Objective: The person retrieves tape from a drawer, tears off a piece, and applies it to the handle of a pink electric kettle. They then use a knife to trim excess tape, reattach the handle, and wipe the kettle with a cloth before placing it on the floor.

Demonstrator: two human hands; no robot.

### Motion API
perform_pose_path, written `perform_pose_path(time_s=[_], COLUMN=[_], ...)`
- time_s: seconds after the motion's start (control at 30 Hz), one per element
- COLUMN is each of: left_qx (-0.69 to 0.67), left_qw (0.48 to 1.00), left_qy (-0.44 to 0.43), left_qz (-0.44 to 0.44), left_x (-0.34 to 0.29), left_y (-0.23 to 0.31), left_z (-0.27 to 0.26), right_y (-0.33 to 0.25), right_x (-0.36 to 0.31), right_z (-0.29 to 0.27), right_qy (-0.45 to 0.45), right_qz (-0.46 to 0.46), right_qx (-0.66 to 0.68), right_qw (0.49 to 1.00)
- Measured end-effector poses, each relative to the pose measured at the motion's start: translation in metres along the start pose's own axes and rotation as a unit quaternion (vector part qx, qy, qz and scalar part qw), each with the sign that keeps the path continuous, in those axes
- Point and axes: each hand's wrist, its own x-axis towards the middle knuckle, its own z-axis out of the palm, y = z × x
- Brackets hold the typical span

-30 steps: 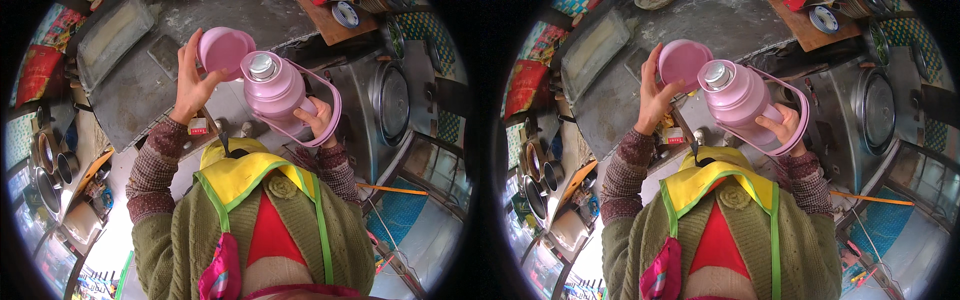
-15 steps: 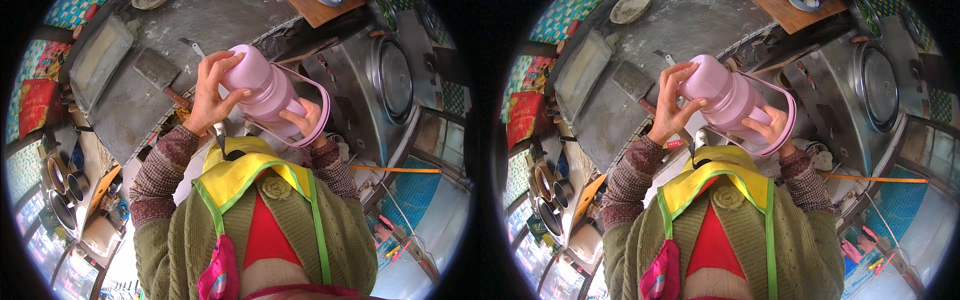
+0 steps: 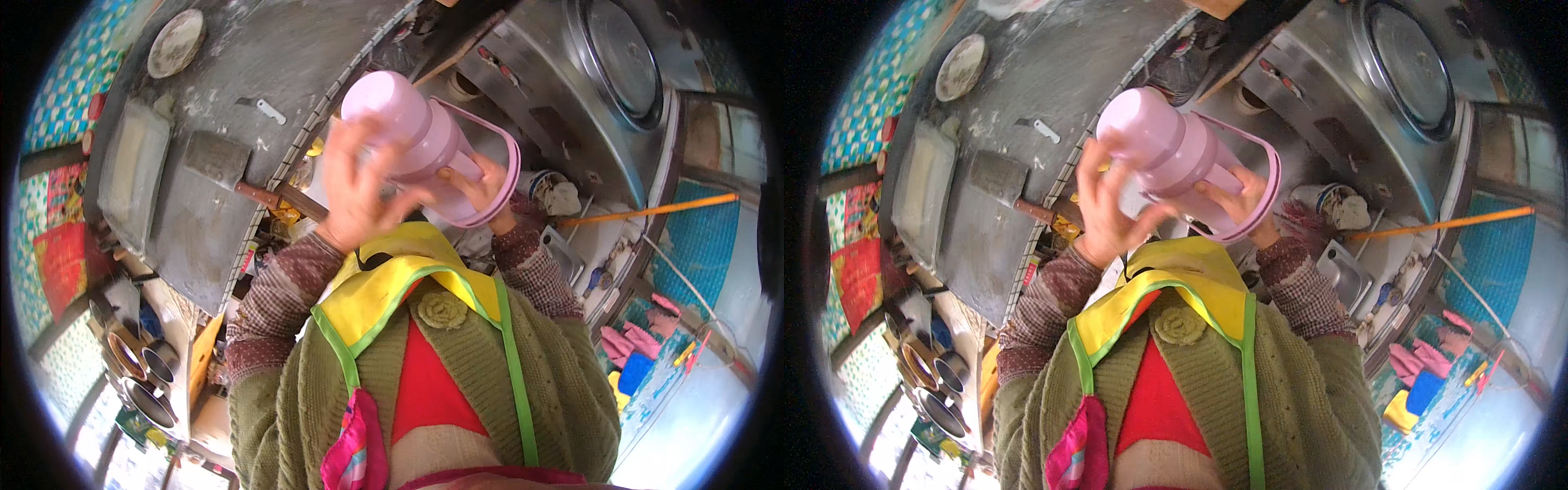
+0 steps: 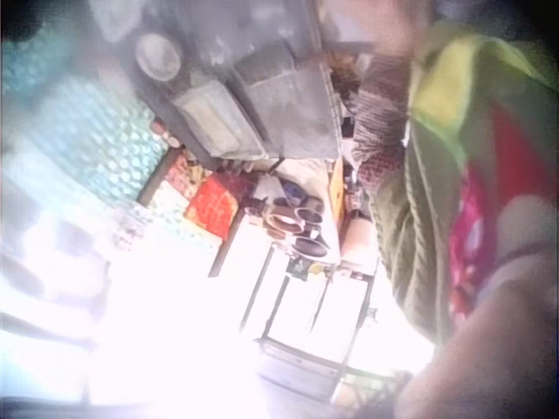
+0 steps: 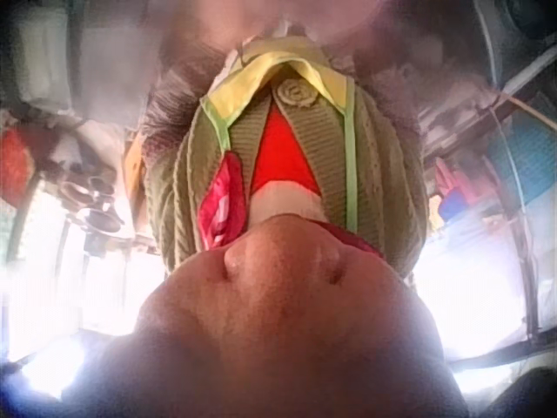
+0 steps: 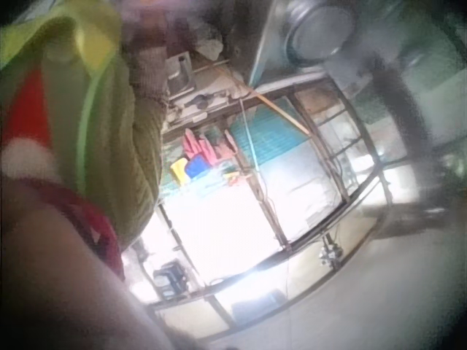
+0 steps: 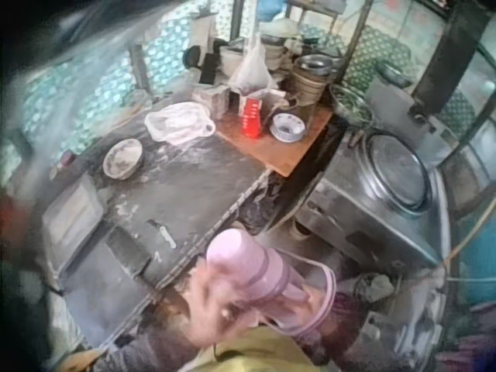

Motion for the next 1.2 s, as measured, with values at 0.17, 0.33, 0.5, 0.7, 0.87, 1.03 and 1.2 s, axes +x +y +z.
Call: perform_pose_path(time_s=[0.17, 0.33, 0.5, 0.7, 0.87, 1.03, 1.2], left_qx=[-0.124, -0.256, -0.559, -0.483, -0.312, -0.202, -0.122], left_qw=[0.931, 0.873, 0.647, 0.631, 0.778, 0.823, 0.879], left_qy=[-0.344, -0.385, -0.23, -0.313, -0.37, -0.396, -0.363], left_qz=[0.002, -0.154, -0.464, -0.521, -0.401, -0.354, -0.286], left_x=[-0.012, -0.012, 0.004, -0.015, -0.034, -0.029, -0.032], left_y=[0.049, 0.041, 0.021, 0.018, 0.013, 0.0, -0.014], left_z=[0.044, 0.079, 0.112, 0.165, 0.223, 0.248, 0.267], right_y=[0.028, 0.071, 0.128, 0.159, 0.149, 0.145, 0.161], right_x=[-0.002, -0.003, -0.006, 0.008, 0.05, 0.085, 0.105], right_z=[0.005, 0.006, -0.032, -0.068, -0.111, -0.122, -0.121], right_qy=[0.037, 0.116, -0.027, -0.05, -0.036, -0.047, -0.039], right_qz=[0.049, 0.0, 0.033, 0.06, 0.207, 0.273, 0.343], right_qx=[0.073, 0.064, -0.248, -0.301, 0.222, 0.484, 0.486], right_qw=[0.995, 0.991, 0.968, 0.95, 0.952, 0.83, 0.802])
